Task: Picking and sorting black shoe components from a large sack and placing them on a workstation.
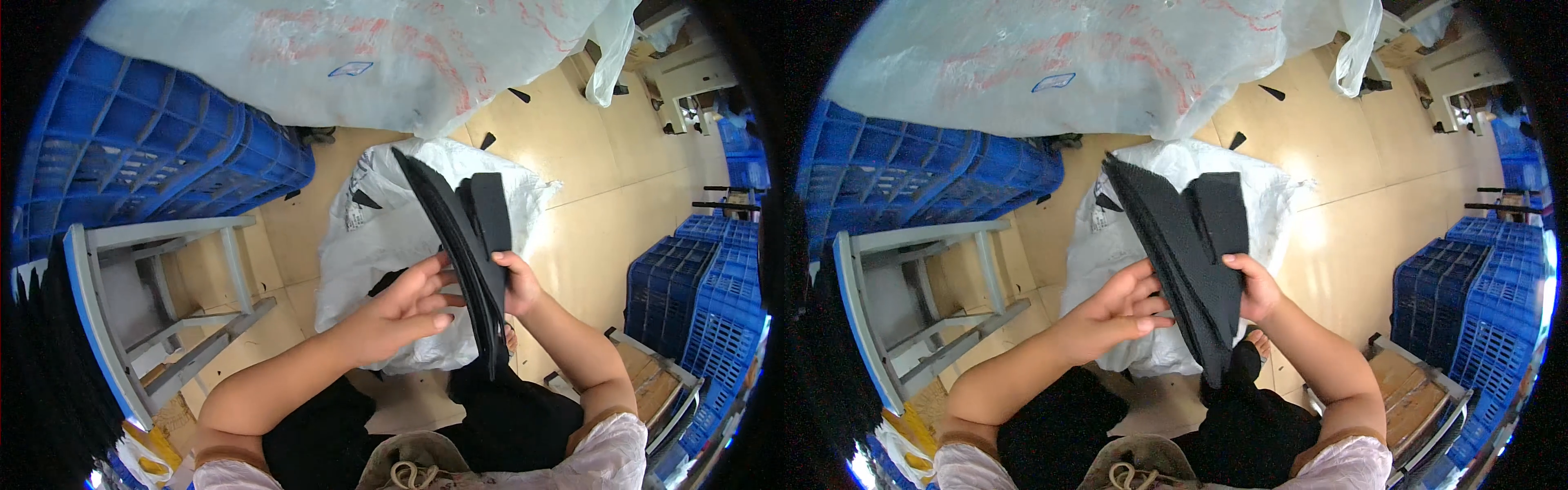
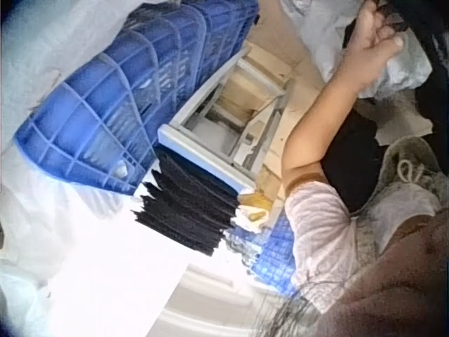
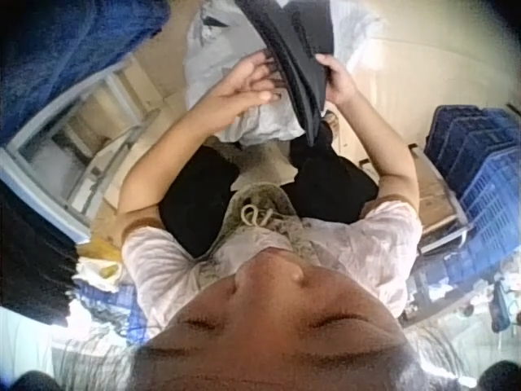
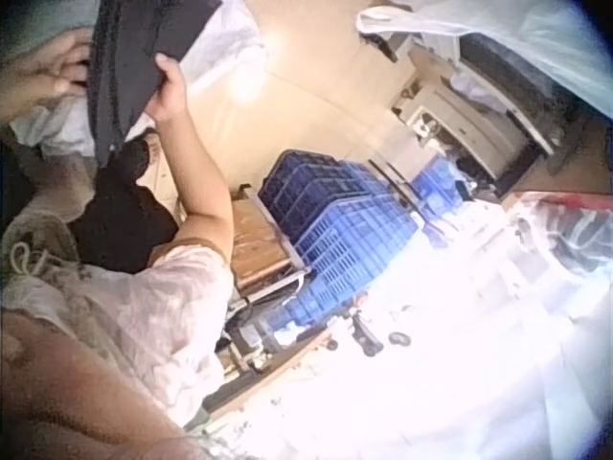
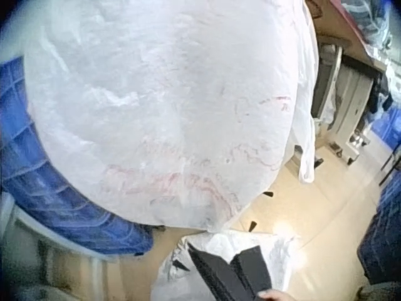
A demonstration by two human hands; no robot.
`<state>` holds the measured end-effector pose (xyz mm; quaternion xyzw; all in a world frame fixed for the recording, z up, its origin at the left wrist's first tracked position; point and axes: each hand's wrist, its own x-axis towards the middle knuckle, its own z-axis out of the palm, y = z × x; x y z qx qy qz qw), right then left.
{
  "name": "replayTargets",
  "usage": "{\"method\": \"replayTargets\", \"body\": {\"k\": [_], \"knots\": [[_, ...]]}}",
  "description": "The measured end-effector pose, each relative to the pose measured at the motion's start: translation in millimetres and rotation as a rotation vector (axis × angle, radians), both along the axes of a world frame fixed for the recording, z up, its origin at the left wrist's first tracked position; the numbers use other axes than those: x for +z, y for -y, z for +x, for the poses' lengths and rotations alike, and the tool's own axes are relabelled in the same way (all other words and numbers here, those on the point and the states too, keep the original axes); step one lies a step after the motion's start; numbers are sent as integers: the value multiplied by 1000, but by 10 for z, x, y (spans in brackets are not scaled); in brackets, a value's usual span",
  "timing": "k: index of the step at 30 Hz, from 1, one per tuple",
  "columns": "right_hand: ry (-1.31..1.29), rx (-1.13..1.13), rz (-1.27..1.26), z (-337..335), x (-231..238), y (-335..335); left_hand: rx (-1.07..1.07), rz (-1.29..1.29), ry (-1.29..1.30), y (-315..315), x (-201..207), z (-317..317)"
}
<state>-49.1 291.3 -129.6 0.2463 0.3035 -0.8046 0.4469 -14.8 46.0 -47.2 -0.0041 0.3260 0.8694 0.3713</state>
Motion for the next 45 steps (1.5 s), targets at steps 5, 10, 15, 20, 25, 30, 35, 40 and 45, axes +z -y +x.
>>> {"method": "replayTargets", "body": {"k": [5,10,15,20,25,30,35,40,45], "knots": [[-55,26,-45,-34,51,231,130,-174,-60,-29,106,21],[-46,-10,-111,-65,64,280,215,-224,-102,-16,117,67],[-22,66,-80,-31,53,304,188,-252,-78,-22,219,44],[-20,63,-89,-38,131,362,198,-215,-83,-36,207,45],[-18,48,-72,-43,136,335,125,-222,-52,-33,275,25],[-21,59,-60,-60,124,324,124,-237,-71,-37,246,20],[-25,71,-46,-53,82,312,182,-262,-79,-71,186,31],[-19,77,-42,-42,22,270,185,-252,-71,-72,199,31],[-47,70,-23,-83,70,297,163,-276,-61,-28,209,0]]}}
